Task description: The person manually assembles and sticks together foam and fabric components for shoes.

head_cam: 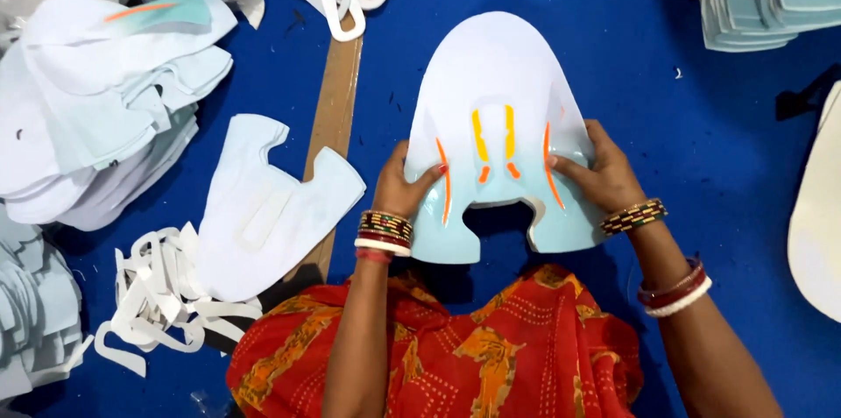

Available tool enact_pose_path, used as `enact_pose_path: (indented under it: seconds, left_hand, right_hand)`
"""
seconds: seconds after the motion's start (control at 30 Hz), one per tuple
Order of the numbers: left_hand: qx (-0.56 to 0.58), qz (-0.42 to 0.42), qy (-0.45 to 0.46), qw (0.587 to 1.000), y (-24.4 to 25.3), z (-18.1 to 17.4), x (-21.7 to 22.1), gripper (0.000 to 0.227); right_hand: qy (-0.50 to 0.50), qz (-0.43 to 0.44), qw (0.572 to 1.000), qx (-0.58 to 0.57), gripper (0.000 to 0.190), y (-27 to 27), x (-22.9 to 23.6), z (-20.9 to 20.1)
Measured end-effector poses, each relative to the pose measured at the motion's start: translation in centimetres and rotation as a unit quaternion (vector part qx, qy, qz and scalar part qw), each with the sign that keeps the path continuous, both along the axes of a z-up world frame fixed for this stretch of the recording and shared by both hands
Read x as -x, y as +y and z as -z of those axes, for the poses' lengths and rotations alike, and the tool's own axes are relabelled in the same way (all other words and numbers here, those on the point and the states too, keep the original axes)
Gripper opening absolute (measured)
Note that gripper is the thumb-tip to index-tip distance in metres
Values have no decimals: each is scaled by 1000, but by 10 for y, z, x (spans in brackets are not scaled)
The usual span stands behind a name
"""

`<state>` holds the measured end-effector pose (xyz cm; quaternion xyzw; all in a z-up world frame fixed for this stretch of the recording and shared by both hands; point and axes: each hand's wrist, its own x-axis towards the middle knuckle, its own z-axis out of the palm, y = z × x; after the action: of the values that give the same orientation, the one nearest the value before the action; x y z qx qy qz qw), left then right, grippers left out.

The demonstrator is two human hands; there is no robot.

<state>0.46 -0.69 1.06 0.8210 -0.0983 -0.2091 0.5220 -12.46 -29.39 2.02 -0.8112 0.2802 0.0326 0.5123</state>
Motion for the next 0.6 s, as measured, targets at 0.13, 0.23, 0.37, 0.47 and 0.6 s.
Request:
enact_pose_path:
  seconds: [0.13, 0.23, 0.37, 0.47, 0.6]
  left_hand:
    - [-38, 21, -1, 999, 1, 7, -5, 79]
    - [-59, 22, -17, 998, 2, 17, -2, 78]
    - [-68, 7, -3, 998, 1, 29, 1, 82]
    - [-88, 3, -5, 996, 3, 39, -1, 83]
    - [-65, 7, -34, 997, 5, 44, -2, 84]
  right_hand:
    - [-1, -23, 1000, -1, 81, 2, -5, 22]
    - [-2, -27, 1000, -14, 81, 4, -5, 31]
    - [19, -21, 999, -20, 83, 6, -7, 36]
    - [31, -10, 999, -17, 86, 6, -9, 42]
    - [-5, -20, 1000, -14, 84, 6, -9, 52]
